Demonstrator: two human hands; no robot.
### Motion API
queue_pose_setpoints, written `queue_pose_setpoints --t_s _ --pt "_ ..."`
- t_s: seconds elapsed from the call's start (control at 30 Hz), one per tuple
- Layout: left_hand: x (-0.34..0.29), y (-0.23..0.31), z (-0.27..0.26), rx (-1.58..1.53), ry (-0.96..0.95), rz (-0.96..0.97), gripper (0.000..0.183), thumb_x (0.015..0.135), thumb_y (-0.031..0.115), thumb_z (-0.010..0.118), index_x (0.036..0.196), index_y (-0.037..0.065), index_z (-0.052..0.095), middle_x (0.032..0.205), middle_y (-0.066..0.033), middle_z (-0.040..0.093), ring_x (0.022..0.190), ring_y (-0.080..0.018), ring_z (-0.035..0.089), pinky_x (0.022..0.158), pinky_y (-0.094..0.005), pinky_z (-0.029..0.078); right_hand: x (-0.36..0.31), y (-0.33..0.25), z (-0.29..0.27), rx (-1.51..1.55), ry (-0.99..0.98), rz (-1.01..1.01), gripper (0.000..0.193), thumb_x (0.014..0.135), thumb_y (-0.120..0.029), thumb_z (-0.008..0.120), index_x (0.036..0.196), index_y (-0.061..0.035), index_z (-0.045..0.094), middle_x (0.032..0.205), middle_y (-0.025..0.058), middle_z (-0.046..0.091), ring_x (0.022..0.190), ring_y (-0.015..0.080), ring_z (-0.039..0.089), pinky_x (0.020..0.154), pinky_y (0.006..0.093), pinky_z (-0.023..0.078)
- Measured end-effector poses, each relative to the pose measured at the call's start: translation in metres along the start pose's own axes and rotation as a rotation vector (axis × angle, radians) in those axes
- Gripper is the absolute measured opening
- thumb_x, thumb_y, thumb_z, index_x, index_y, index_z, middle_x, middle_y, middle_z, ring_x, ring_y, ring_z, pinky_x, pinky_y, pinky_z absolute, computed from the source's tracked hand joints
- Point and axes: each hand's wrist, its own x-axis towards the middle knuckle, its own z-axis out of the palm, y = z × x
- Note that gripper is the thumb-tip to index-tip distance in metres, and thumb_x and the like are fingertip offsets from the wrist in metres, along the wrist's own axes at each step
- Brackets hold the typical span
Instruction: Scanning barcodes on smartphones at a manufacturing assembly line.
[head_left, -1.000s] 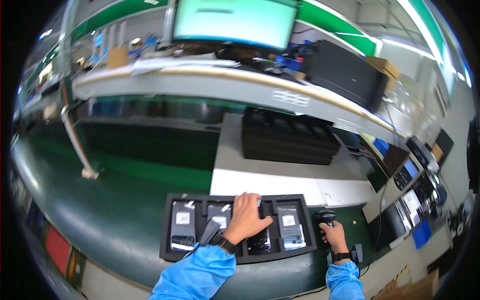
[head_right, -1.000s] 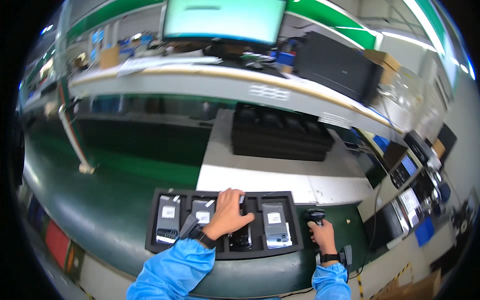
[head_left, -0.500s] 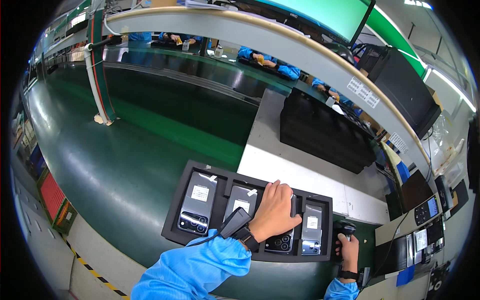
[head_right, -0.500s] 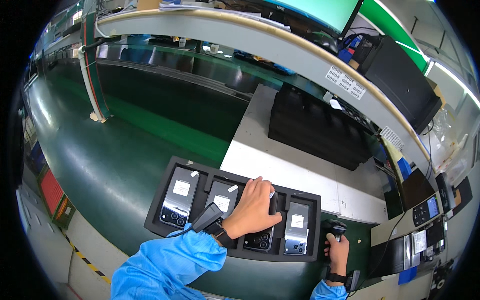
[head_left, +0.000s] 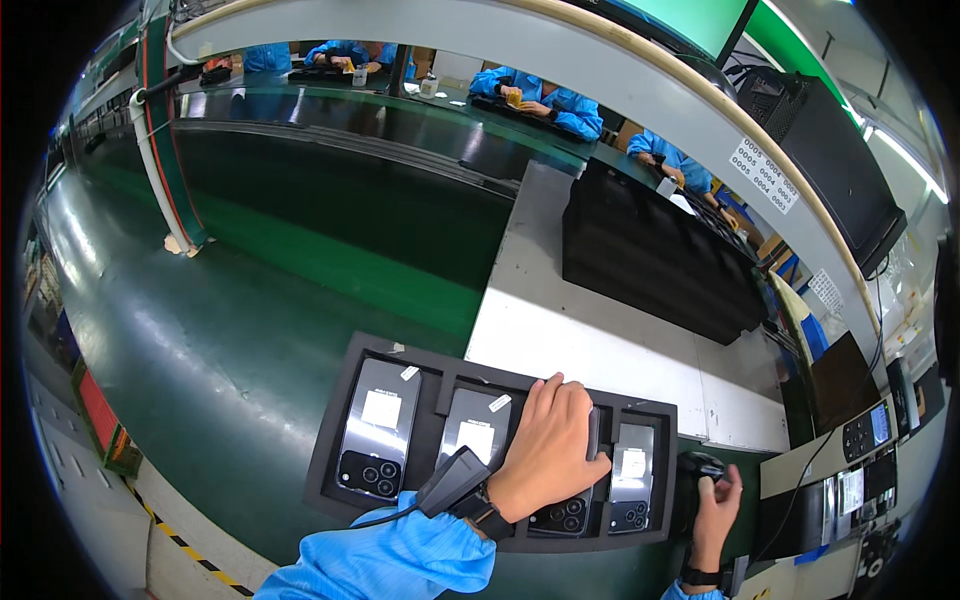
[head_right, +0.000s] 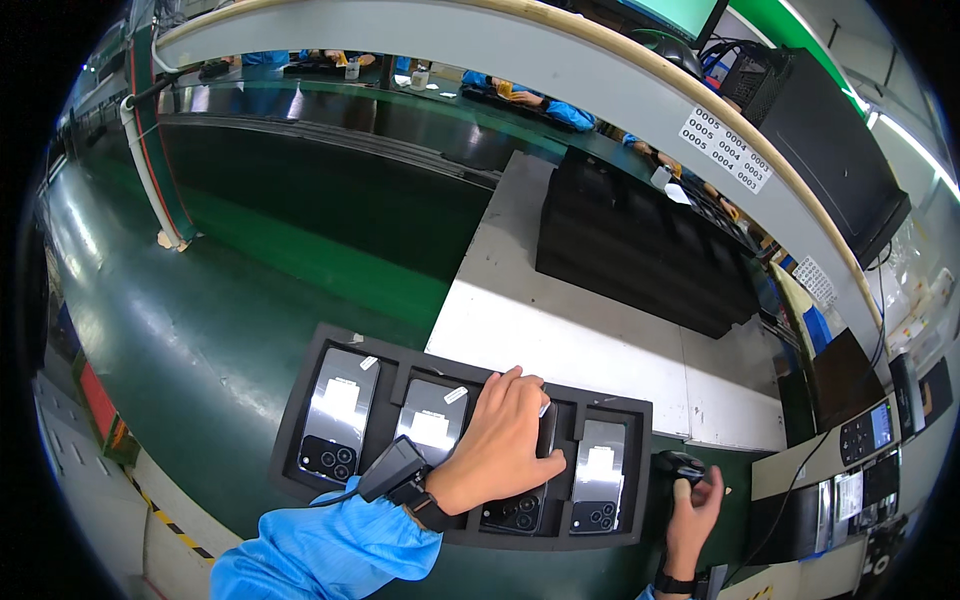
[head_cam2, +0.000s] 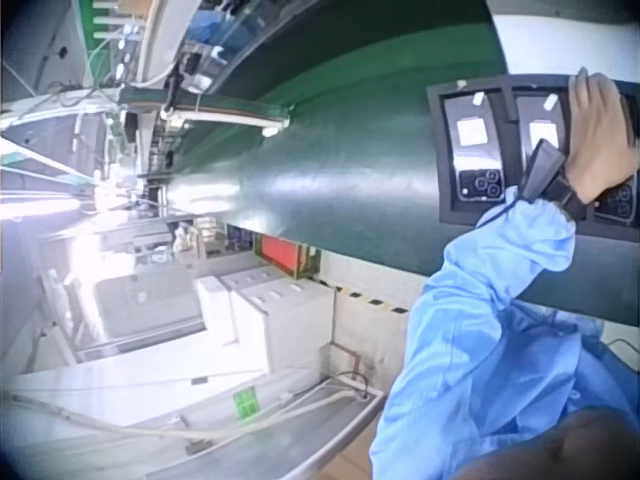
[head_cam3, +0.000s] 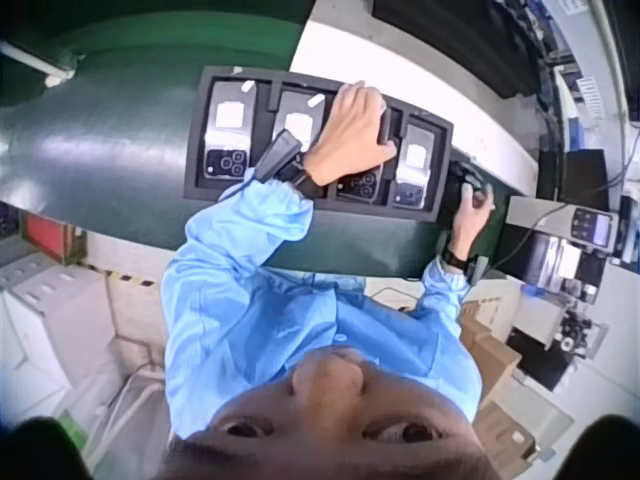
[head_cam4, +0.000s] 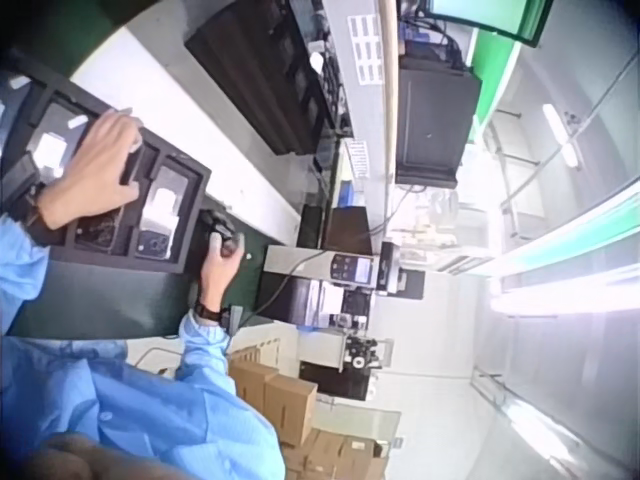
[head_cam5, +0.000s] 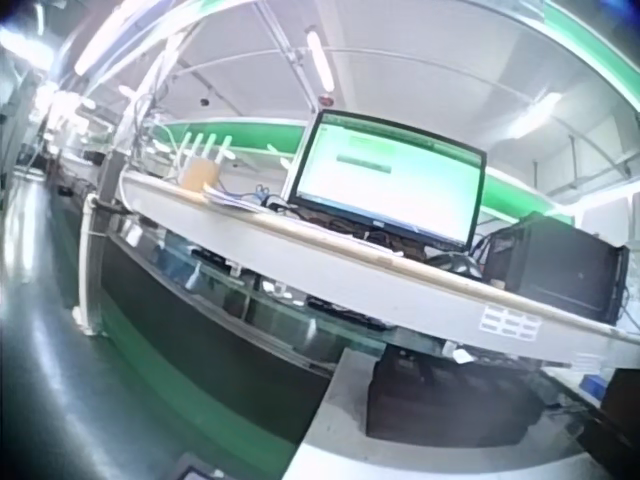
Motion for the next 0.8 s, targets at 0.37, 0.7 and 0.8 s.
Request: queue_pose_setpoints --t_s 0.37,0.7,0.8 --pt "-0.001 -0.002 0.002 0.011 0.02 0.0 0.065 0.077 0.022 0.076 0.125 -0.006 0.043 0.13 -0.0255 0.047 0.14 -0.0545 0.034 0.12 -0.0621 0.022 0.148 0.032 -0.192 0.766 0.691 0.109 0.064 0.101 -0.052 0.06 0.149 -0.0129 0.048 0.128 0.0027 0.062 0.096 0.0105 0.058 0.075 0.0229 0.043" --pt "-0.005 -0.005 0.006 0.054 0.013 0.004 0.072 0.08 0.028 0.075 0.134 -0.006 0.043 0.14 -0.0267 0.044 0.144 -0.0504 0.03 0.122 -0.0609 0.02 0.203 0.09 -0.265 0.454 0.732 -0.01 0.034 0.099 -0.045 0.066 0.106 -0.0118 0.072 0.085 -0.0083 0.061 0.066 0.0029 0.047 0.056 0.0222 0.034" --pt "-0.004 -0.005 0.006 0.055 0.003 0.012 0.071 0.08 0.028 0.075 0.133 -0.006 0.044 0.14 -0.0269 0.044 0.144 -0.0505 0.031 0.122 -0.0606 0.02 0.222 0.113 -0.29 0.378 0.786 -0.078 0.033 0.099 -0.044 0.066 0.098 -0.0111 0.071 0.079 -0.0065 0.06 0.062 0.0042 0.046 0.054 0.0231 0.034"
